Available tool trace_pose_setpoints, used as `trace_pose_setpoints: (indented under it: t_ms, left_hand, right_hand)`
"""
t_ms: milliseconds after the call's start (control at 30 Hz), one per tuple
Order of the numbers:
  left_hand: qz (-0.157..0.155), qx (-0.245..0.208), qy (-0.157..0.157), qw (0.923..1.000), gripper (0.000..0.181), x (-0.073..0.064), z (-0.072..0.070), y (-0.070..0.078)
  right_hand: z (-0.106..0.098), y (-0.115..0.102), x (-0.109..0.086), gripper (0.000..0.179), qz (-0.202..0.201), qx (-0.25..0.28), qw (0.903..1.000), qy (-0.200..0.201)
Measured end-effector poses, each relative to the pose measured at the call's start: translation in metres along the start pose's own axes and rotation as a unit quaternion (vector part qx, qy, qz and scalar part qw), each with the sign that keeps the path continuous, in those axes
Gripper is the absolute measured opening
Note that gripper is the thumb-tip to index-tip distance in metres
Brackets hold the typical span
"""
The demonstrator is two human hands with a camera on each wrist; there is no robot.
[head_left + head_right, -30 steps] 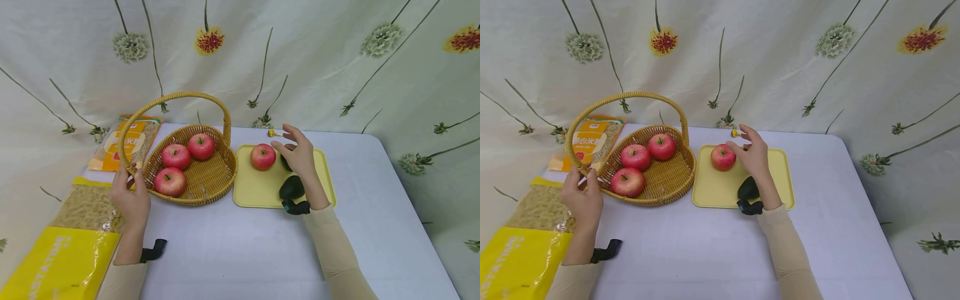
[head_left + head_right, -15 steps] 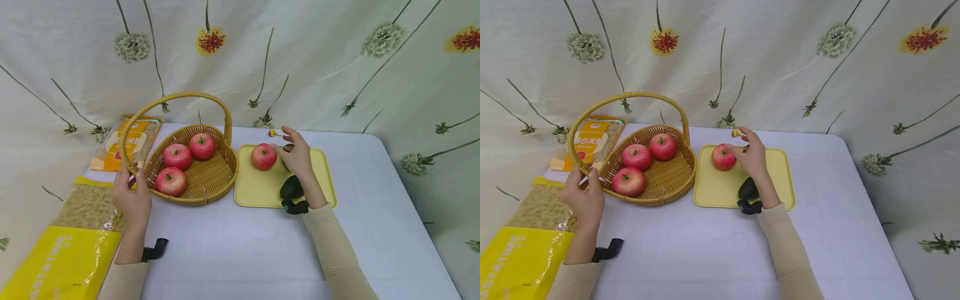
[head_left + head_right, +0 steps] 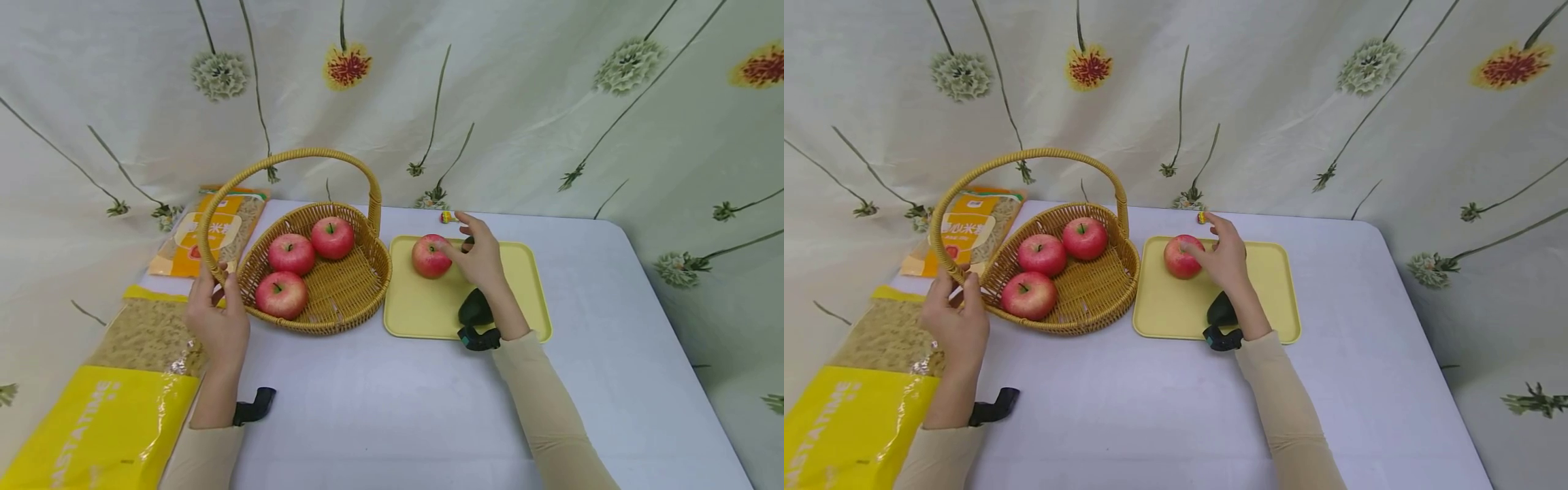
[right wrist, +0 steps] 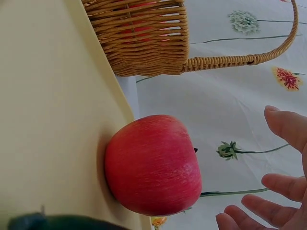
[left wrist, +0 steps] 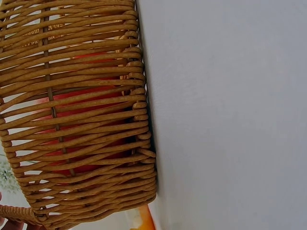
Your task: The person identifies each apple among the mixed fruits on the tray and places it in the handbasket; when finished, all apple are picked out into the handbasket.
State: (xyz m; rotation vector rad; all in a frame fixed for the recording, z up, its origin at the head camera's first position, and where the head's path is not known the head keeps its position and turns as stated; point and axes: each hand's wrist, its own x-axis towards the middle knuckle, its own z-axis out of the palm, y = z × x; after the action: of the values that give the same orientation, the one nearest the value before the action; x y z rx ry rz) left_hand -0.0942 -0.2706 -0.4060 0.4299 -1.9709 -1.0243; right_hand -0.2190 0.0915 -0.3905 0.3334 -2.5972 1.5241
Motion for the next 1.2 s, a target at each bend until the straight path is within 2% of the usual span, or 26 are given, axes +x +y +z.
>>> trace_pose_setpoints:
  t_ms: [667, 1200]
  left_hand:
    - [0.004, -0.002, 0.002, 1.0000, 0.040, 0.000, 0.000, 0.001]
    - [0.005, -0.002, 0.003, 1.0000, 0.039, 0.000, 0.000, 0.000]
  right_hand:
    - [0.007, 0.008, 0.002, 0.073, 0.022, -0.022, 0.9993, -0.020]
    - [0.010, 0.012, 0.003, 0.075, 0.009, -0.043, 0.9986, -0.030]
